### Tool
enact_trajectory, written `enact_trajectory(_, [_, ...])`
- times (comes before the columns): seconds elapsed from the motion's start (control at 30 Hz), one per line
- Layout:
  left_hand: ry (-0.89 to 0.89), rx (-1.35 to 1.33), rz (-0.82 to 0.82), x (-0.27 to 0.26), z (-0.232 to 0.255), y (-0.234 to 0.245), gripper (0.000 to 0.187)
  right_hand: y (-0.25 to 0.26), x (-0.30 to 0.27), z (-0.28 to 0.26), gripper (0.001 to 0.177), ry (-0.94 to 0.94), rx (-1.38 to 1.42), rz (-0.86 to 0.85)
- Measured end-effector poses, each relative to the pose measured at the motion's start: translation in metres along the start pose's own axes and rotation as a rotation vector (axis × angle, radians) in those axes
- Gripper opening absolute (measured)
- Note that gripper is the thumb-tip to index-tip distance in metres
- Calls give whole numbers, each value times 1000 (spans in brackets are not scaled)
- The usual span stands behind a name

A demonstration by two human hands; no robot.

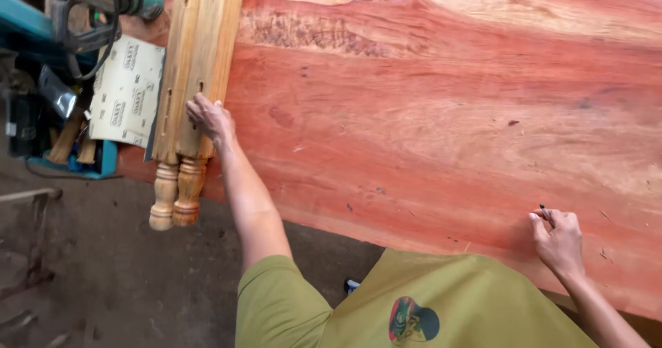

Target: Marking measurements on a wooden table leg using a tape measure and a try square

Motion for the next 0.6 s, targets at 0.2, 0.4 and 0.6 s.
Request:
enact_trajectory(0.2, [-18,-161,96,-42,12,6,17,-15,16,-44,21,132,87,2])
enact_trajectory(0.4, [25,0,153,-134,102,84,19,-15,37,-98,20,239,195,-7])
enact_trajectory(0.6, [14,-56,109,-242,152,133,26,-9,21,-101,22,269,287,-83])
Point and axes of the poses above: each hand's wrist, its own x-axis towards the middle knuckle, its own y-axis out of the back of the hand, z = x × y, the point moved 5 cm from there along x, towards the middle knuckle, and after that the axes turned 14 degrees about z, right-handed, at the moved point
